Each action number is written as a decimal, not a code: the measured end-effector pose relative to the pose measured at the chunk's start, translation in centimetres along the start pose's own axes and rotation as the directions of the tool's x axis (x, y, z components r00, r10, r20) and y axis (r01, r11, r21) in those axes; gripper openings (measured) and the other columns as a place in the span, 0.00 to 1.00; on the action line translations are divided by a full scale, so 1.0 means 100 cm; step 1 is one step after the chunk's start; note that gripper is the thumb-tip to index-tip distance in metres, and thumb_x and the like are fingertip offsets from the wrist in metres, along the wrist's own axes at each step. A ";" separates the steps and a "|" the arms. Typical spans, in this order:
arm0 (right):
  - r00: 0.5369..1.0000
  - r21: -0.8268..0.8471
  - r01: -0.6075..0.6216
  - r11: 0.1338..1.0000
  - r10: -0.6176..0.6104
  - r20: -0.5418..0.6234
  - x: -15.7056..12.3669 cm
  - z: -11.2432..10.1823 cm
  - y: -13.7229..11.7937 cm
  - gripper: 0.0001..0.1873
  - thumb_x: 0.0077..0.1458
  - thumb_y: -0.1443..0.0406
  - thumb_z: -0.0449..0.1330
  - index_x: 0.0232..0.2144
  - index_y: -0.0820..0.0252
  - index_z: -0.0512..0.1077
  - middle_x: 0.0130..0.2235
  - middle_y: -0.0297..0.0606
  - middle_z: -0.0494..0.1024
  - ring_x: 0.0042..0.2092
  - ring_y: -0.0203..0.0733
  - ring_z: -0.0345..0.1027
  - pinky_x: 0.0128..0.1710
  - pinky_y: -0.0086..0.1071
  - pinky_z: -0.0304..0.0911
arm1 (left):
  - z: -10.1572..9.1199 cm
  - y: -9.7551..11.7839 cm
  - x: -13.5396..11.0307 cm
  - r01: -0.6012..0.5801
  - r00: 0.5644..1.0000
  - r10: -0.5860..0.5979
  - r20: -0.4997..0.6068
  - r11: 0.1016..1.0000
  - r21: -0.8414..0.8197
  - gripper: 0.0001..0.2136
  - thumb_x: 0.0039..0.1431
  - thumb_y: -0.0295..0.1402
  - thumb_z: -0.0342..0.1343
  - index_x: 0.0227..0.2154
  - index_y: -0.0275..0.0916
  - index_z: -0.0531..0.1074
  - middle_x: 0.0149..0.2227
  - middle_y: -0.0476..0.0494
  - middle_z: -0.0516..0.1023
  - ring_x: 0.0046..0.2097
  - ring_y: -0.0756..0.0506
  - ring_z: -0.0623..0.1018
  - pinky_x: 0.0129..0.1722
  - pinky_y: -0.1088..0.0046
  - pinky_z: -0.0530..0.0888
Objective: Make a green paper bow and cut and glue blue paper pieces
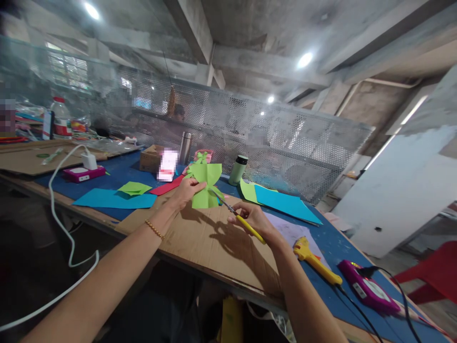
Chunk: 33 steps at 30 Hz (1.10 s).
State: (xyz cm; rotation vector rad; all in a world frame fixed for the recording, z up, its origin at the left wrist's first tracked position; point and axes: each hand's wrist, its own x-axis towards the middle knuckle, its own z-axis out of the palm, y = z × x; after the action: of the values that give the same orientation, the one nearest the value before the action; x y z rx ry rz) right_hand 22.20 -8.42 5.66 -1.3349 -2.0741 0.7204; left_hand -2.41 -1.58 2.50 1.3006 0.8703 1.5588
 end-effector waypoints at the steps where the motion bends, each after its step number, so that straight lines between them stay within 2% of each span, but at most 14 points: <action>1: 1.000 -0.002 0.006 1.000 -0.006 -0.005 0.000 0.000 0.001 0.26 0.45 0.46 0.69 0.36 0.60 0.73 0.19 0.24 0.63 0.17 0.29 0.54 0.16 0.25 0.47 | 0.000 0.000 0.000 0.002 1.000 -0.002 0.001 1.000 -0.006 0.21 0.36 0.47 0.73 0.17 0.36 0.70 0.19 0.52 0.66 0.24 0.51 0.66 0.24 0.74 0.63; 5: 1.000 -0.016 0.026 1.000 -0.026 -0.015 0.002 0.000 0.002 0.25 0.45 0.47 0.69 0.36 0.60 0.73 0.20 0.25 0.63 0.18 0.30 0.55 0.17 0.25 0.48 | 0.001 -0.002 0.001 0.006 1.000 -0.005 0.026 0.999 -0.032 0.20 0.37 0.45 0.73 0.18 0.36 0.72 0.20 0.51 0.69 0.24 0.51 0.68 0.24 0.74 0.64; 11: 0.999 -0.012 0.047 0.999 -0.047 -0.009 0.003 0.000 0.005 0.25 0.45 0.47 0.69 0.35 0.60 0.73 0.18 0.24 0.63 0.17 0.30 0.54 0.16 0.25 0.48 | 0.000 -0.009 0.004 0.019 0.999 -0.017 0.042 0.999 -0.047 0.21 0.35 0.48 0.72 0.20 0.34 0.74 0.20 0.51 0.70 0.24 0.51 0.68 0.25 0.74 0.64; 20: 0.999 -0.005 0.039 0.999 -0.039 -0.010 0.000 0.003 0.004 0.24 0.47 0.47 0.69 0.34 0.60 0.73 0.17 0.24 0.63 0.15 0.30 0.55 0.15 0.25 0.47 | 0.001 0.000 0.000 0.030 0.999 -0.030 0.028 0.999 -0.012 0.21 0.34 0.47 0.74 0.17 0.36 0.71 0.19 0.52 0.69 0.23 0.51 0.67 0.23 0.74 0.63; 26: 1.000 -0.033 0.017 0.999 -0.018 -0.025 -0.001 0.003 0.000 0.23 0.47 0.47 0.68 0.34 0.59 0.73 0.17 0.24 0.64 0.16 0.30 0.55 0.16 0.25 0.48 | 0.001 -0.003 0.001 0.011 1.000 -0.011 0.020 1.000 0.006 0.20 0.37 0.47 0.73 0.18 0.36 0.72 0.18 0.52 0.68 0.23 0.51 0.67 0.23 0.75 0.64; 33: 1.000 -0.042 0.014 0.999 -0.015 -0.011 0.000 0.002 0.001 0.23 0.47 0.48 0.68 0.35 0.59 0.73 0.18 0.25 0.66 0.16 0.31 0.58 0.16 0.24 0.50 | 0.001 -0.004 0.000 0.024 0.999 -0.024 0.037 1.000 0.007 0.21 0.36 0.48 0.73 0.19 0.35 0.72 0.19 0.51 0.69 0.23 0.51 0.68 0.24 0.74 0.65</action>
State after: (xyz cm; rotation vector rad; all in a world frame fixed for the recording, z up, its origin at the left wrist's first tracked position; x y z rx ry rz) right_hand 22.08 -8.45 5.45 -1.3425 -2.0988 0.6647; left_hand -2.28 -1.43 2.16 1.3153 0.8653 1.5094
